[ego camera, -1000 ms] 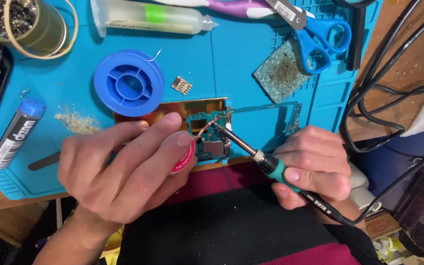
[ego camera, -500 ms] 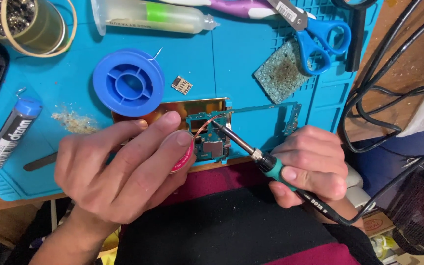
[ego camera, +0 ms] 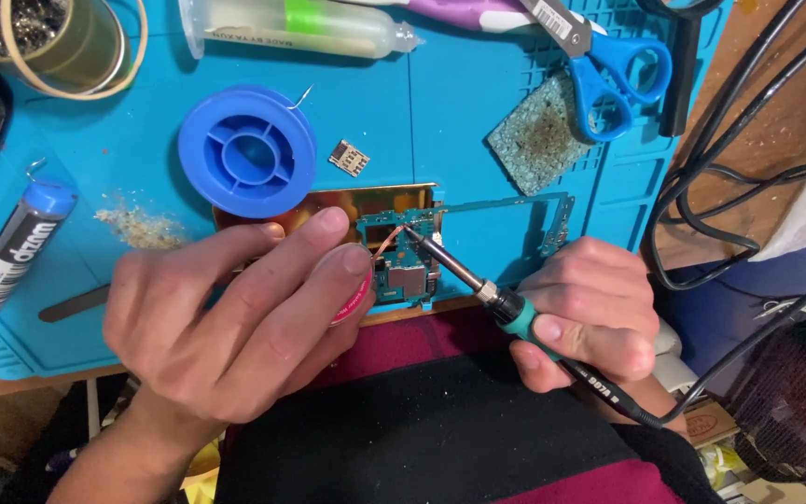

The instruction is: Soldering electronic components onto a mobile phone circuit board using a soldering iron and solder wire.

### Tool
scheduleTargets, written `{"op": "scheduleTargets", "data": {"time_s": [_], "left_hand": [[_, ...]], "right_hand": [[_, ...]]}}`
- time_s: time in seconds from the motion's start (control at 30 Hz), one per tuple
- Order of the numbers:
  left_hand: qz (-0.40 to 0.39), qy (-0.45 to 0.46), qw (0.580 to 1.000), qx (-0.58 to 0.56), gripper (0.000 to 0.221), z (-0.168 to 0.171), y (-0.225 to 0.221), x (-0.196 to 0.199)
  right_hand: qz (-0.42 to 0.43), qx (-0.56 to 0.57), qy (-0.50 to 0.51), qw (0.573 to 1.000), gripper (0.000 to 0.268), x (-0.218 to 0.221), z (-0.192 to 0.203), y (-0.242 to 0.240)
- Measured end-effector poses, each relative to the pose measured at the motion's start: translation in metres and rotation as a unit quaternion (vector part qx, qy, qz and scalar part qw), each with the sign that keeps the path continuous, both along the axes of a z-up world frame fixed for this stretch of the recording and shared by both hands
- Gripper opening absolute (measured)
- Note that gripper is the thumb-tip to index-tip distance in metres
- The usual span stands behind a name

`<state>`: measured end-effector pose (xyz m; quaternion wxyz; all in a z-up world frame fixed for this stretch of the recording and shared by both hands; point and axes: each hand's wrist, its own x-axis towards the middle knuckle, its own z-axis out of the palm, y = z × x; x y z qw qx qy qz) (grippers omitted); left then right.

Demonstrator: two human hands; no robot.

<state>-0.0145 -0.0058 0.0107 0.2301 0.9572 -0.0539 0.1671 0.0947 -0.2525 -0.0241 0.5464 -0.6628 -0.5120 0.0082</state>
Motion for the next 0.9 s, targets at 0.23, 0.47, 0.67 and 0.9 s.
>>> {"op": "scheduleTargets", "data": {"time_s": [0.23, 0.47, 0.67, 0.9], "left_hand": [[-0.008, 0.001, 1.000, 0.000, 0.020, 0.0008, 0.0016, 0.0014], [-0.004, -0.004, 1.000, 0.002, 0.013, -0.0014, 0.0017, -0.0006], [-0.006, -0.004, 1.000, 0.003, 0.014, -0.0010, 0.0027, -0.0008], [-0.012, -0.001, 1.000, -0.013, 0.011, 0.0006, 0.0029, -0.0001]], "right_hand": [[0.002, -0.003, -0.007, 1.000, 0.019, 0.0002, 0.0001, -0.0009], [0.024, -0.038, 0.002, 0.999, 0.019, 0.0020, 0.0053, -0.0043], [0.027, -0.050, 0.005, 0.998, 0.019, 0.0013, 0.0075, -0.0045], [0.010, -0.007, 0.006, 1.000, 0.020, 0.0010, 0.0016, -0.0032]]}}
